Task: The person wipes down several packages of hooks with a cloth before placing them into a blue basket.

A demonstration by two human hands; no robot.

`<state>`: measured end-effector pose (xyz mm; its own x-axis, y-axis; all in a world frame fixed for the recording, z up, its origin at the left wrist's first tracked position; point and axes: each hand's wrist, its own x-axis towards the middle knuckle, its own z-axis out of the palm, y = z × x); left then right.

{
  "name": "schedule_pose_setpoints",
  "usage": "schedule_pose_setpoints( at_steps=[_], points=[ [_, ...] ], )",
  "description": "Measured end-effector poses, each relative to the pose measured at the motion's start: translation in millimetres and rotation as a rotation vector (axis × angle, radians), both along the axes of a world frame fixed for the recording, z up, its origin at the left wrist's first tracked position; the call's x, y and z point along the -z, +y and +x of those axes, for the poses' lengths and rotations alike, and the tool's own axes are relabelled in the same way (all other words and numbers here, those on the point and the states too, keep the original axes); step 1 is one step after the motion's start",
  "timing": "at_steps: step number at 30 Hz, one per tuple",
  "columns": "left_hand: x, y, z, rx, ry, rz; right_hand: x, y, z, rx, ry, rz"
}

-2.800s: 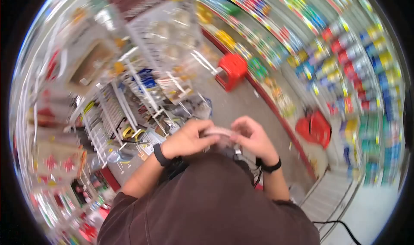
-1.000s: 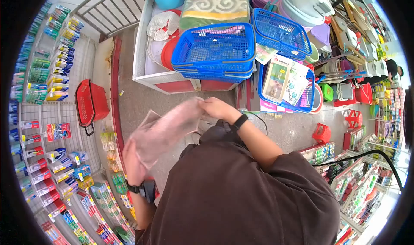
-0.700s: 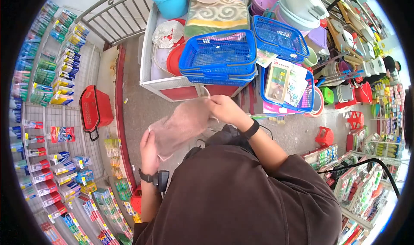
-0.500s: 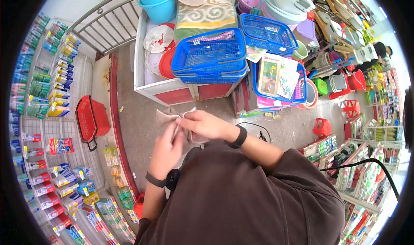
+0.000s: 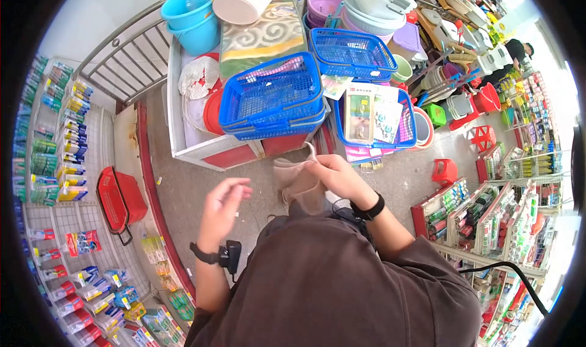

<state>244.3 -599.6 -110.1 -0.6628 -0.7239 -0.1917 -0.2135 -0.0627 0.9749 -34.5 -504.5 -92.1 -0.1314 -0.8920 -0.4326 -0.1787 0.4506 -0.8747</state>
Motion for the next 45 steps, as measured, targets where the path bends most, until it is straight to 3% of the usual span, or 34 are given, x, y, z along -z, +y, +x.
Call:
schedule_pose_setpoints(
  at_steps=[2, 7, 10, 13, 18, 21, 23, 30, 33, 36, 39, 40, 41, 43, 45],
  points=[
    [26, -34, -4, -0.089, 0.005, 0.079, -5, -3, -23, 0.029, 0.012, -0.051],
    [83, -109, -23, -0.301, -0.262, 0.19, -28, -2, -90, 0.103, -0.023, -0.16],
    [109, -147, -40, -0.322, -0.374, 0.249, -58, 8, -128, 0.25, -0.192, -0.091],
    [117, -173, -62, -0.379, -0.462, 0.364, -46, 10, -155, 0.501, -0.346, -0.274],
    [146, -209, -58, -0.39, -0.496, 0.455, -17, 6, -196, 0.656, -0.403, -0.353],
    [142, -215, -50, -0.426, -0.328, 0.556, -12, 2, -206, 0.69, -0.361, -0.349],
    [100, -212, -63, -0.42, -0.389, 0.524, -7, -2, -212, 0.707, -0.339, -0.355],
    [57, -233, -72, -0.325, -0.465, 0.394, -12, -25, -207, 0.77, -0.271, -0.373],
    [51, -249, -63, -0.353, -0.437, 0.196, -7, -32, -206, 0.768, -0.235, -0.385],
    [37, -260, -52, -0.352, -0.316, 0.262, -10, -50, -205, 0.978, -0.224, -0.486],
    [32, -268, -32, -0.407, -0.147, 0.293, -8, -60, -222, 1.036, -0.173, -0.449],
    [50, -278, -12, -0.445, -0.094, 0.345, -3, -65, -228, 1.039, -0.116, -0.426],
    [50, -282, -6, -0.439, -0.093, 0.348, 32, -60, -258, 0.946, 0.153, -0.356],
    [48, -284, 7, -0.571, 0.102, 0.376, 70, -78, -285, 0.881, 0.094, -0.296],
    [55, -285, 29, -0.623, 0.113, 0.387, 110, -101, -312, 0.913, 0.08, -0.127]
  ],
)
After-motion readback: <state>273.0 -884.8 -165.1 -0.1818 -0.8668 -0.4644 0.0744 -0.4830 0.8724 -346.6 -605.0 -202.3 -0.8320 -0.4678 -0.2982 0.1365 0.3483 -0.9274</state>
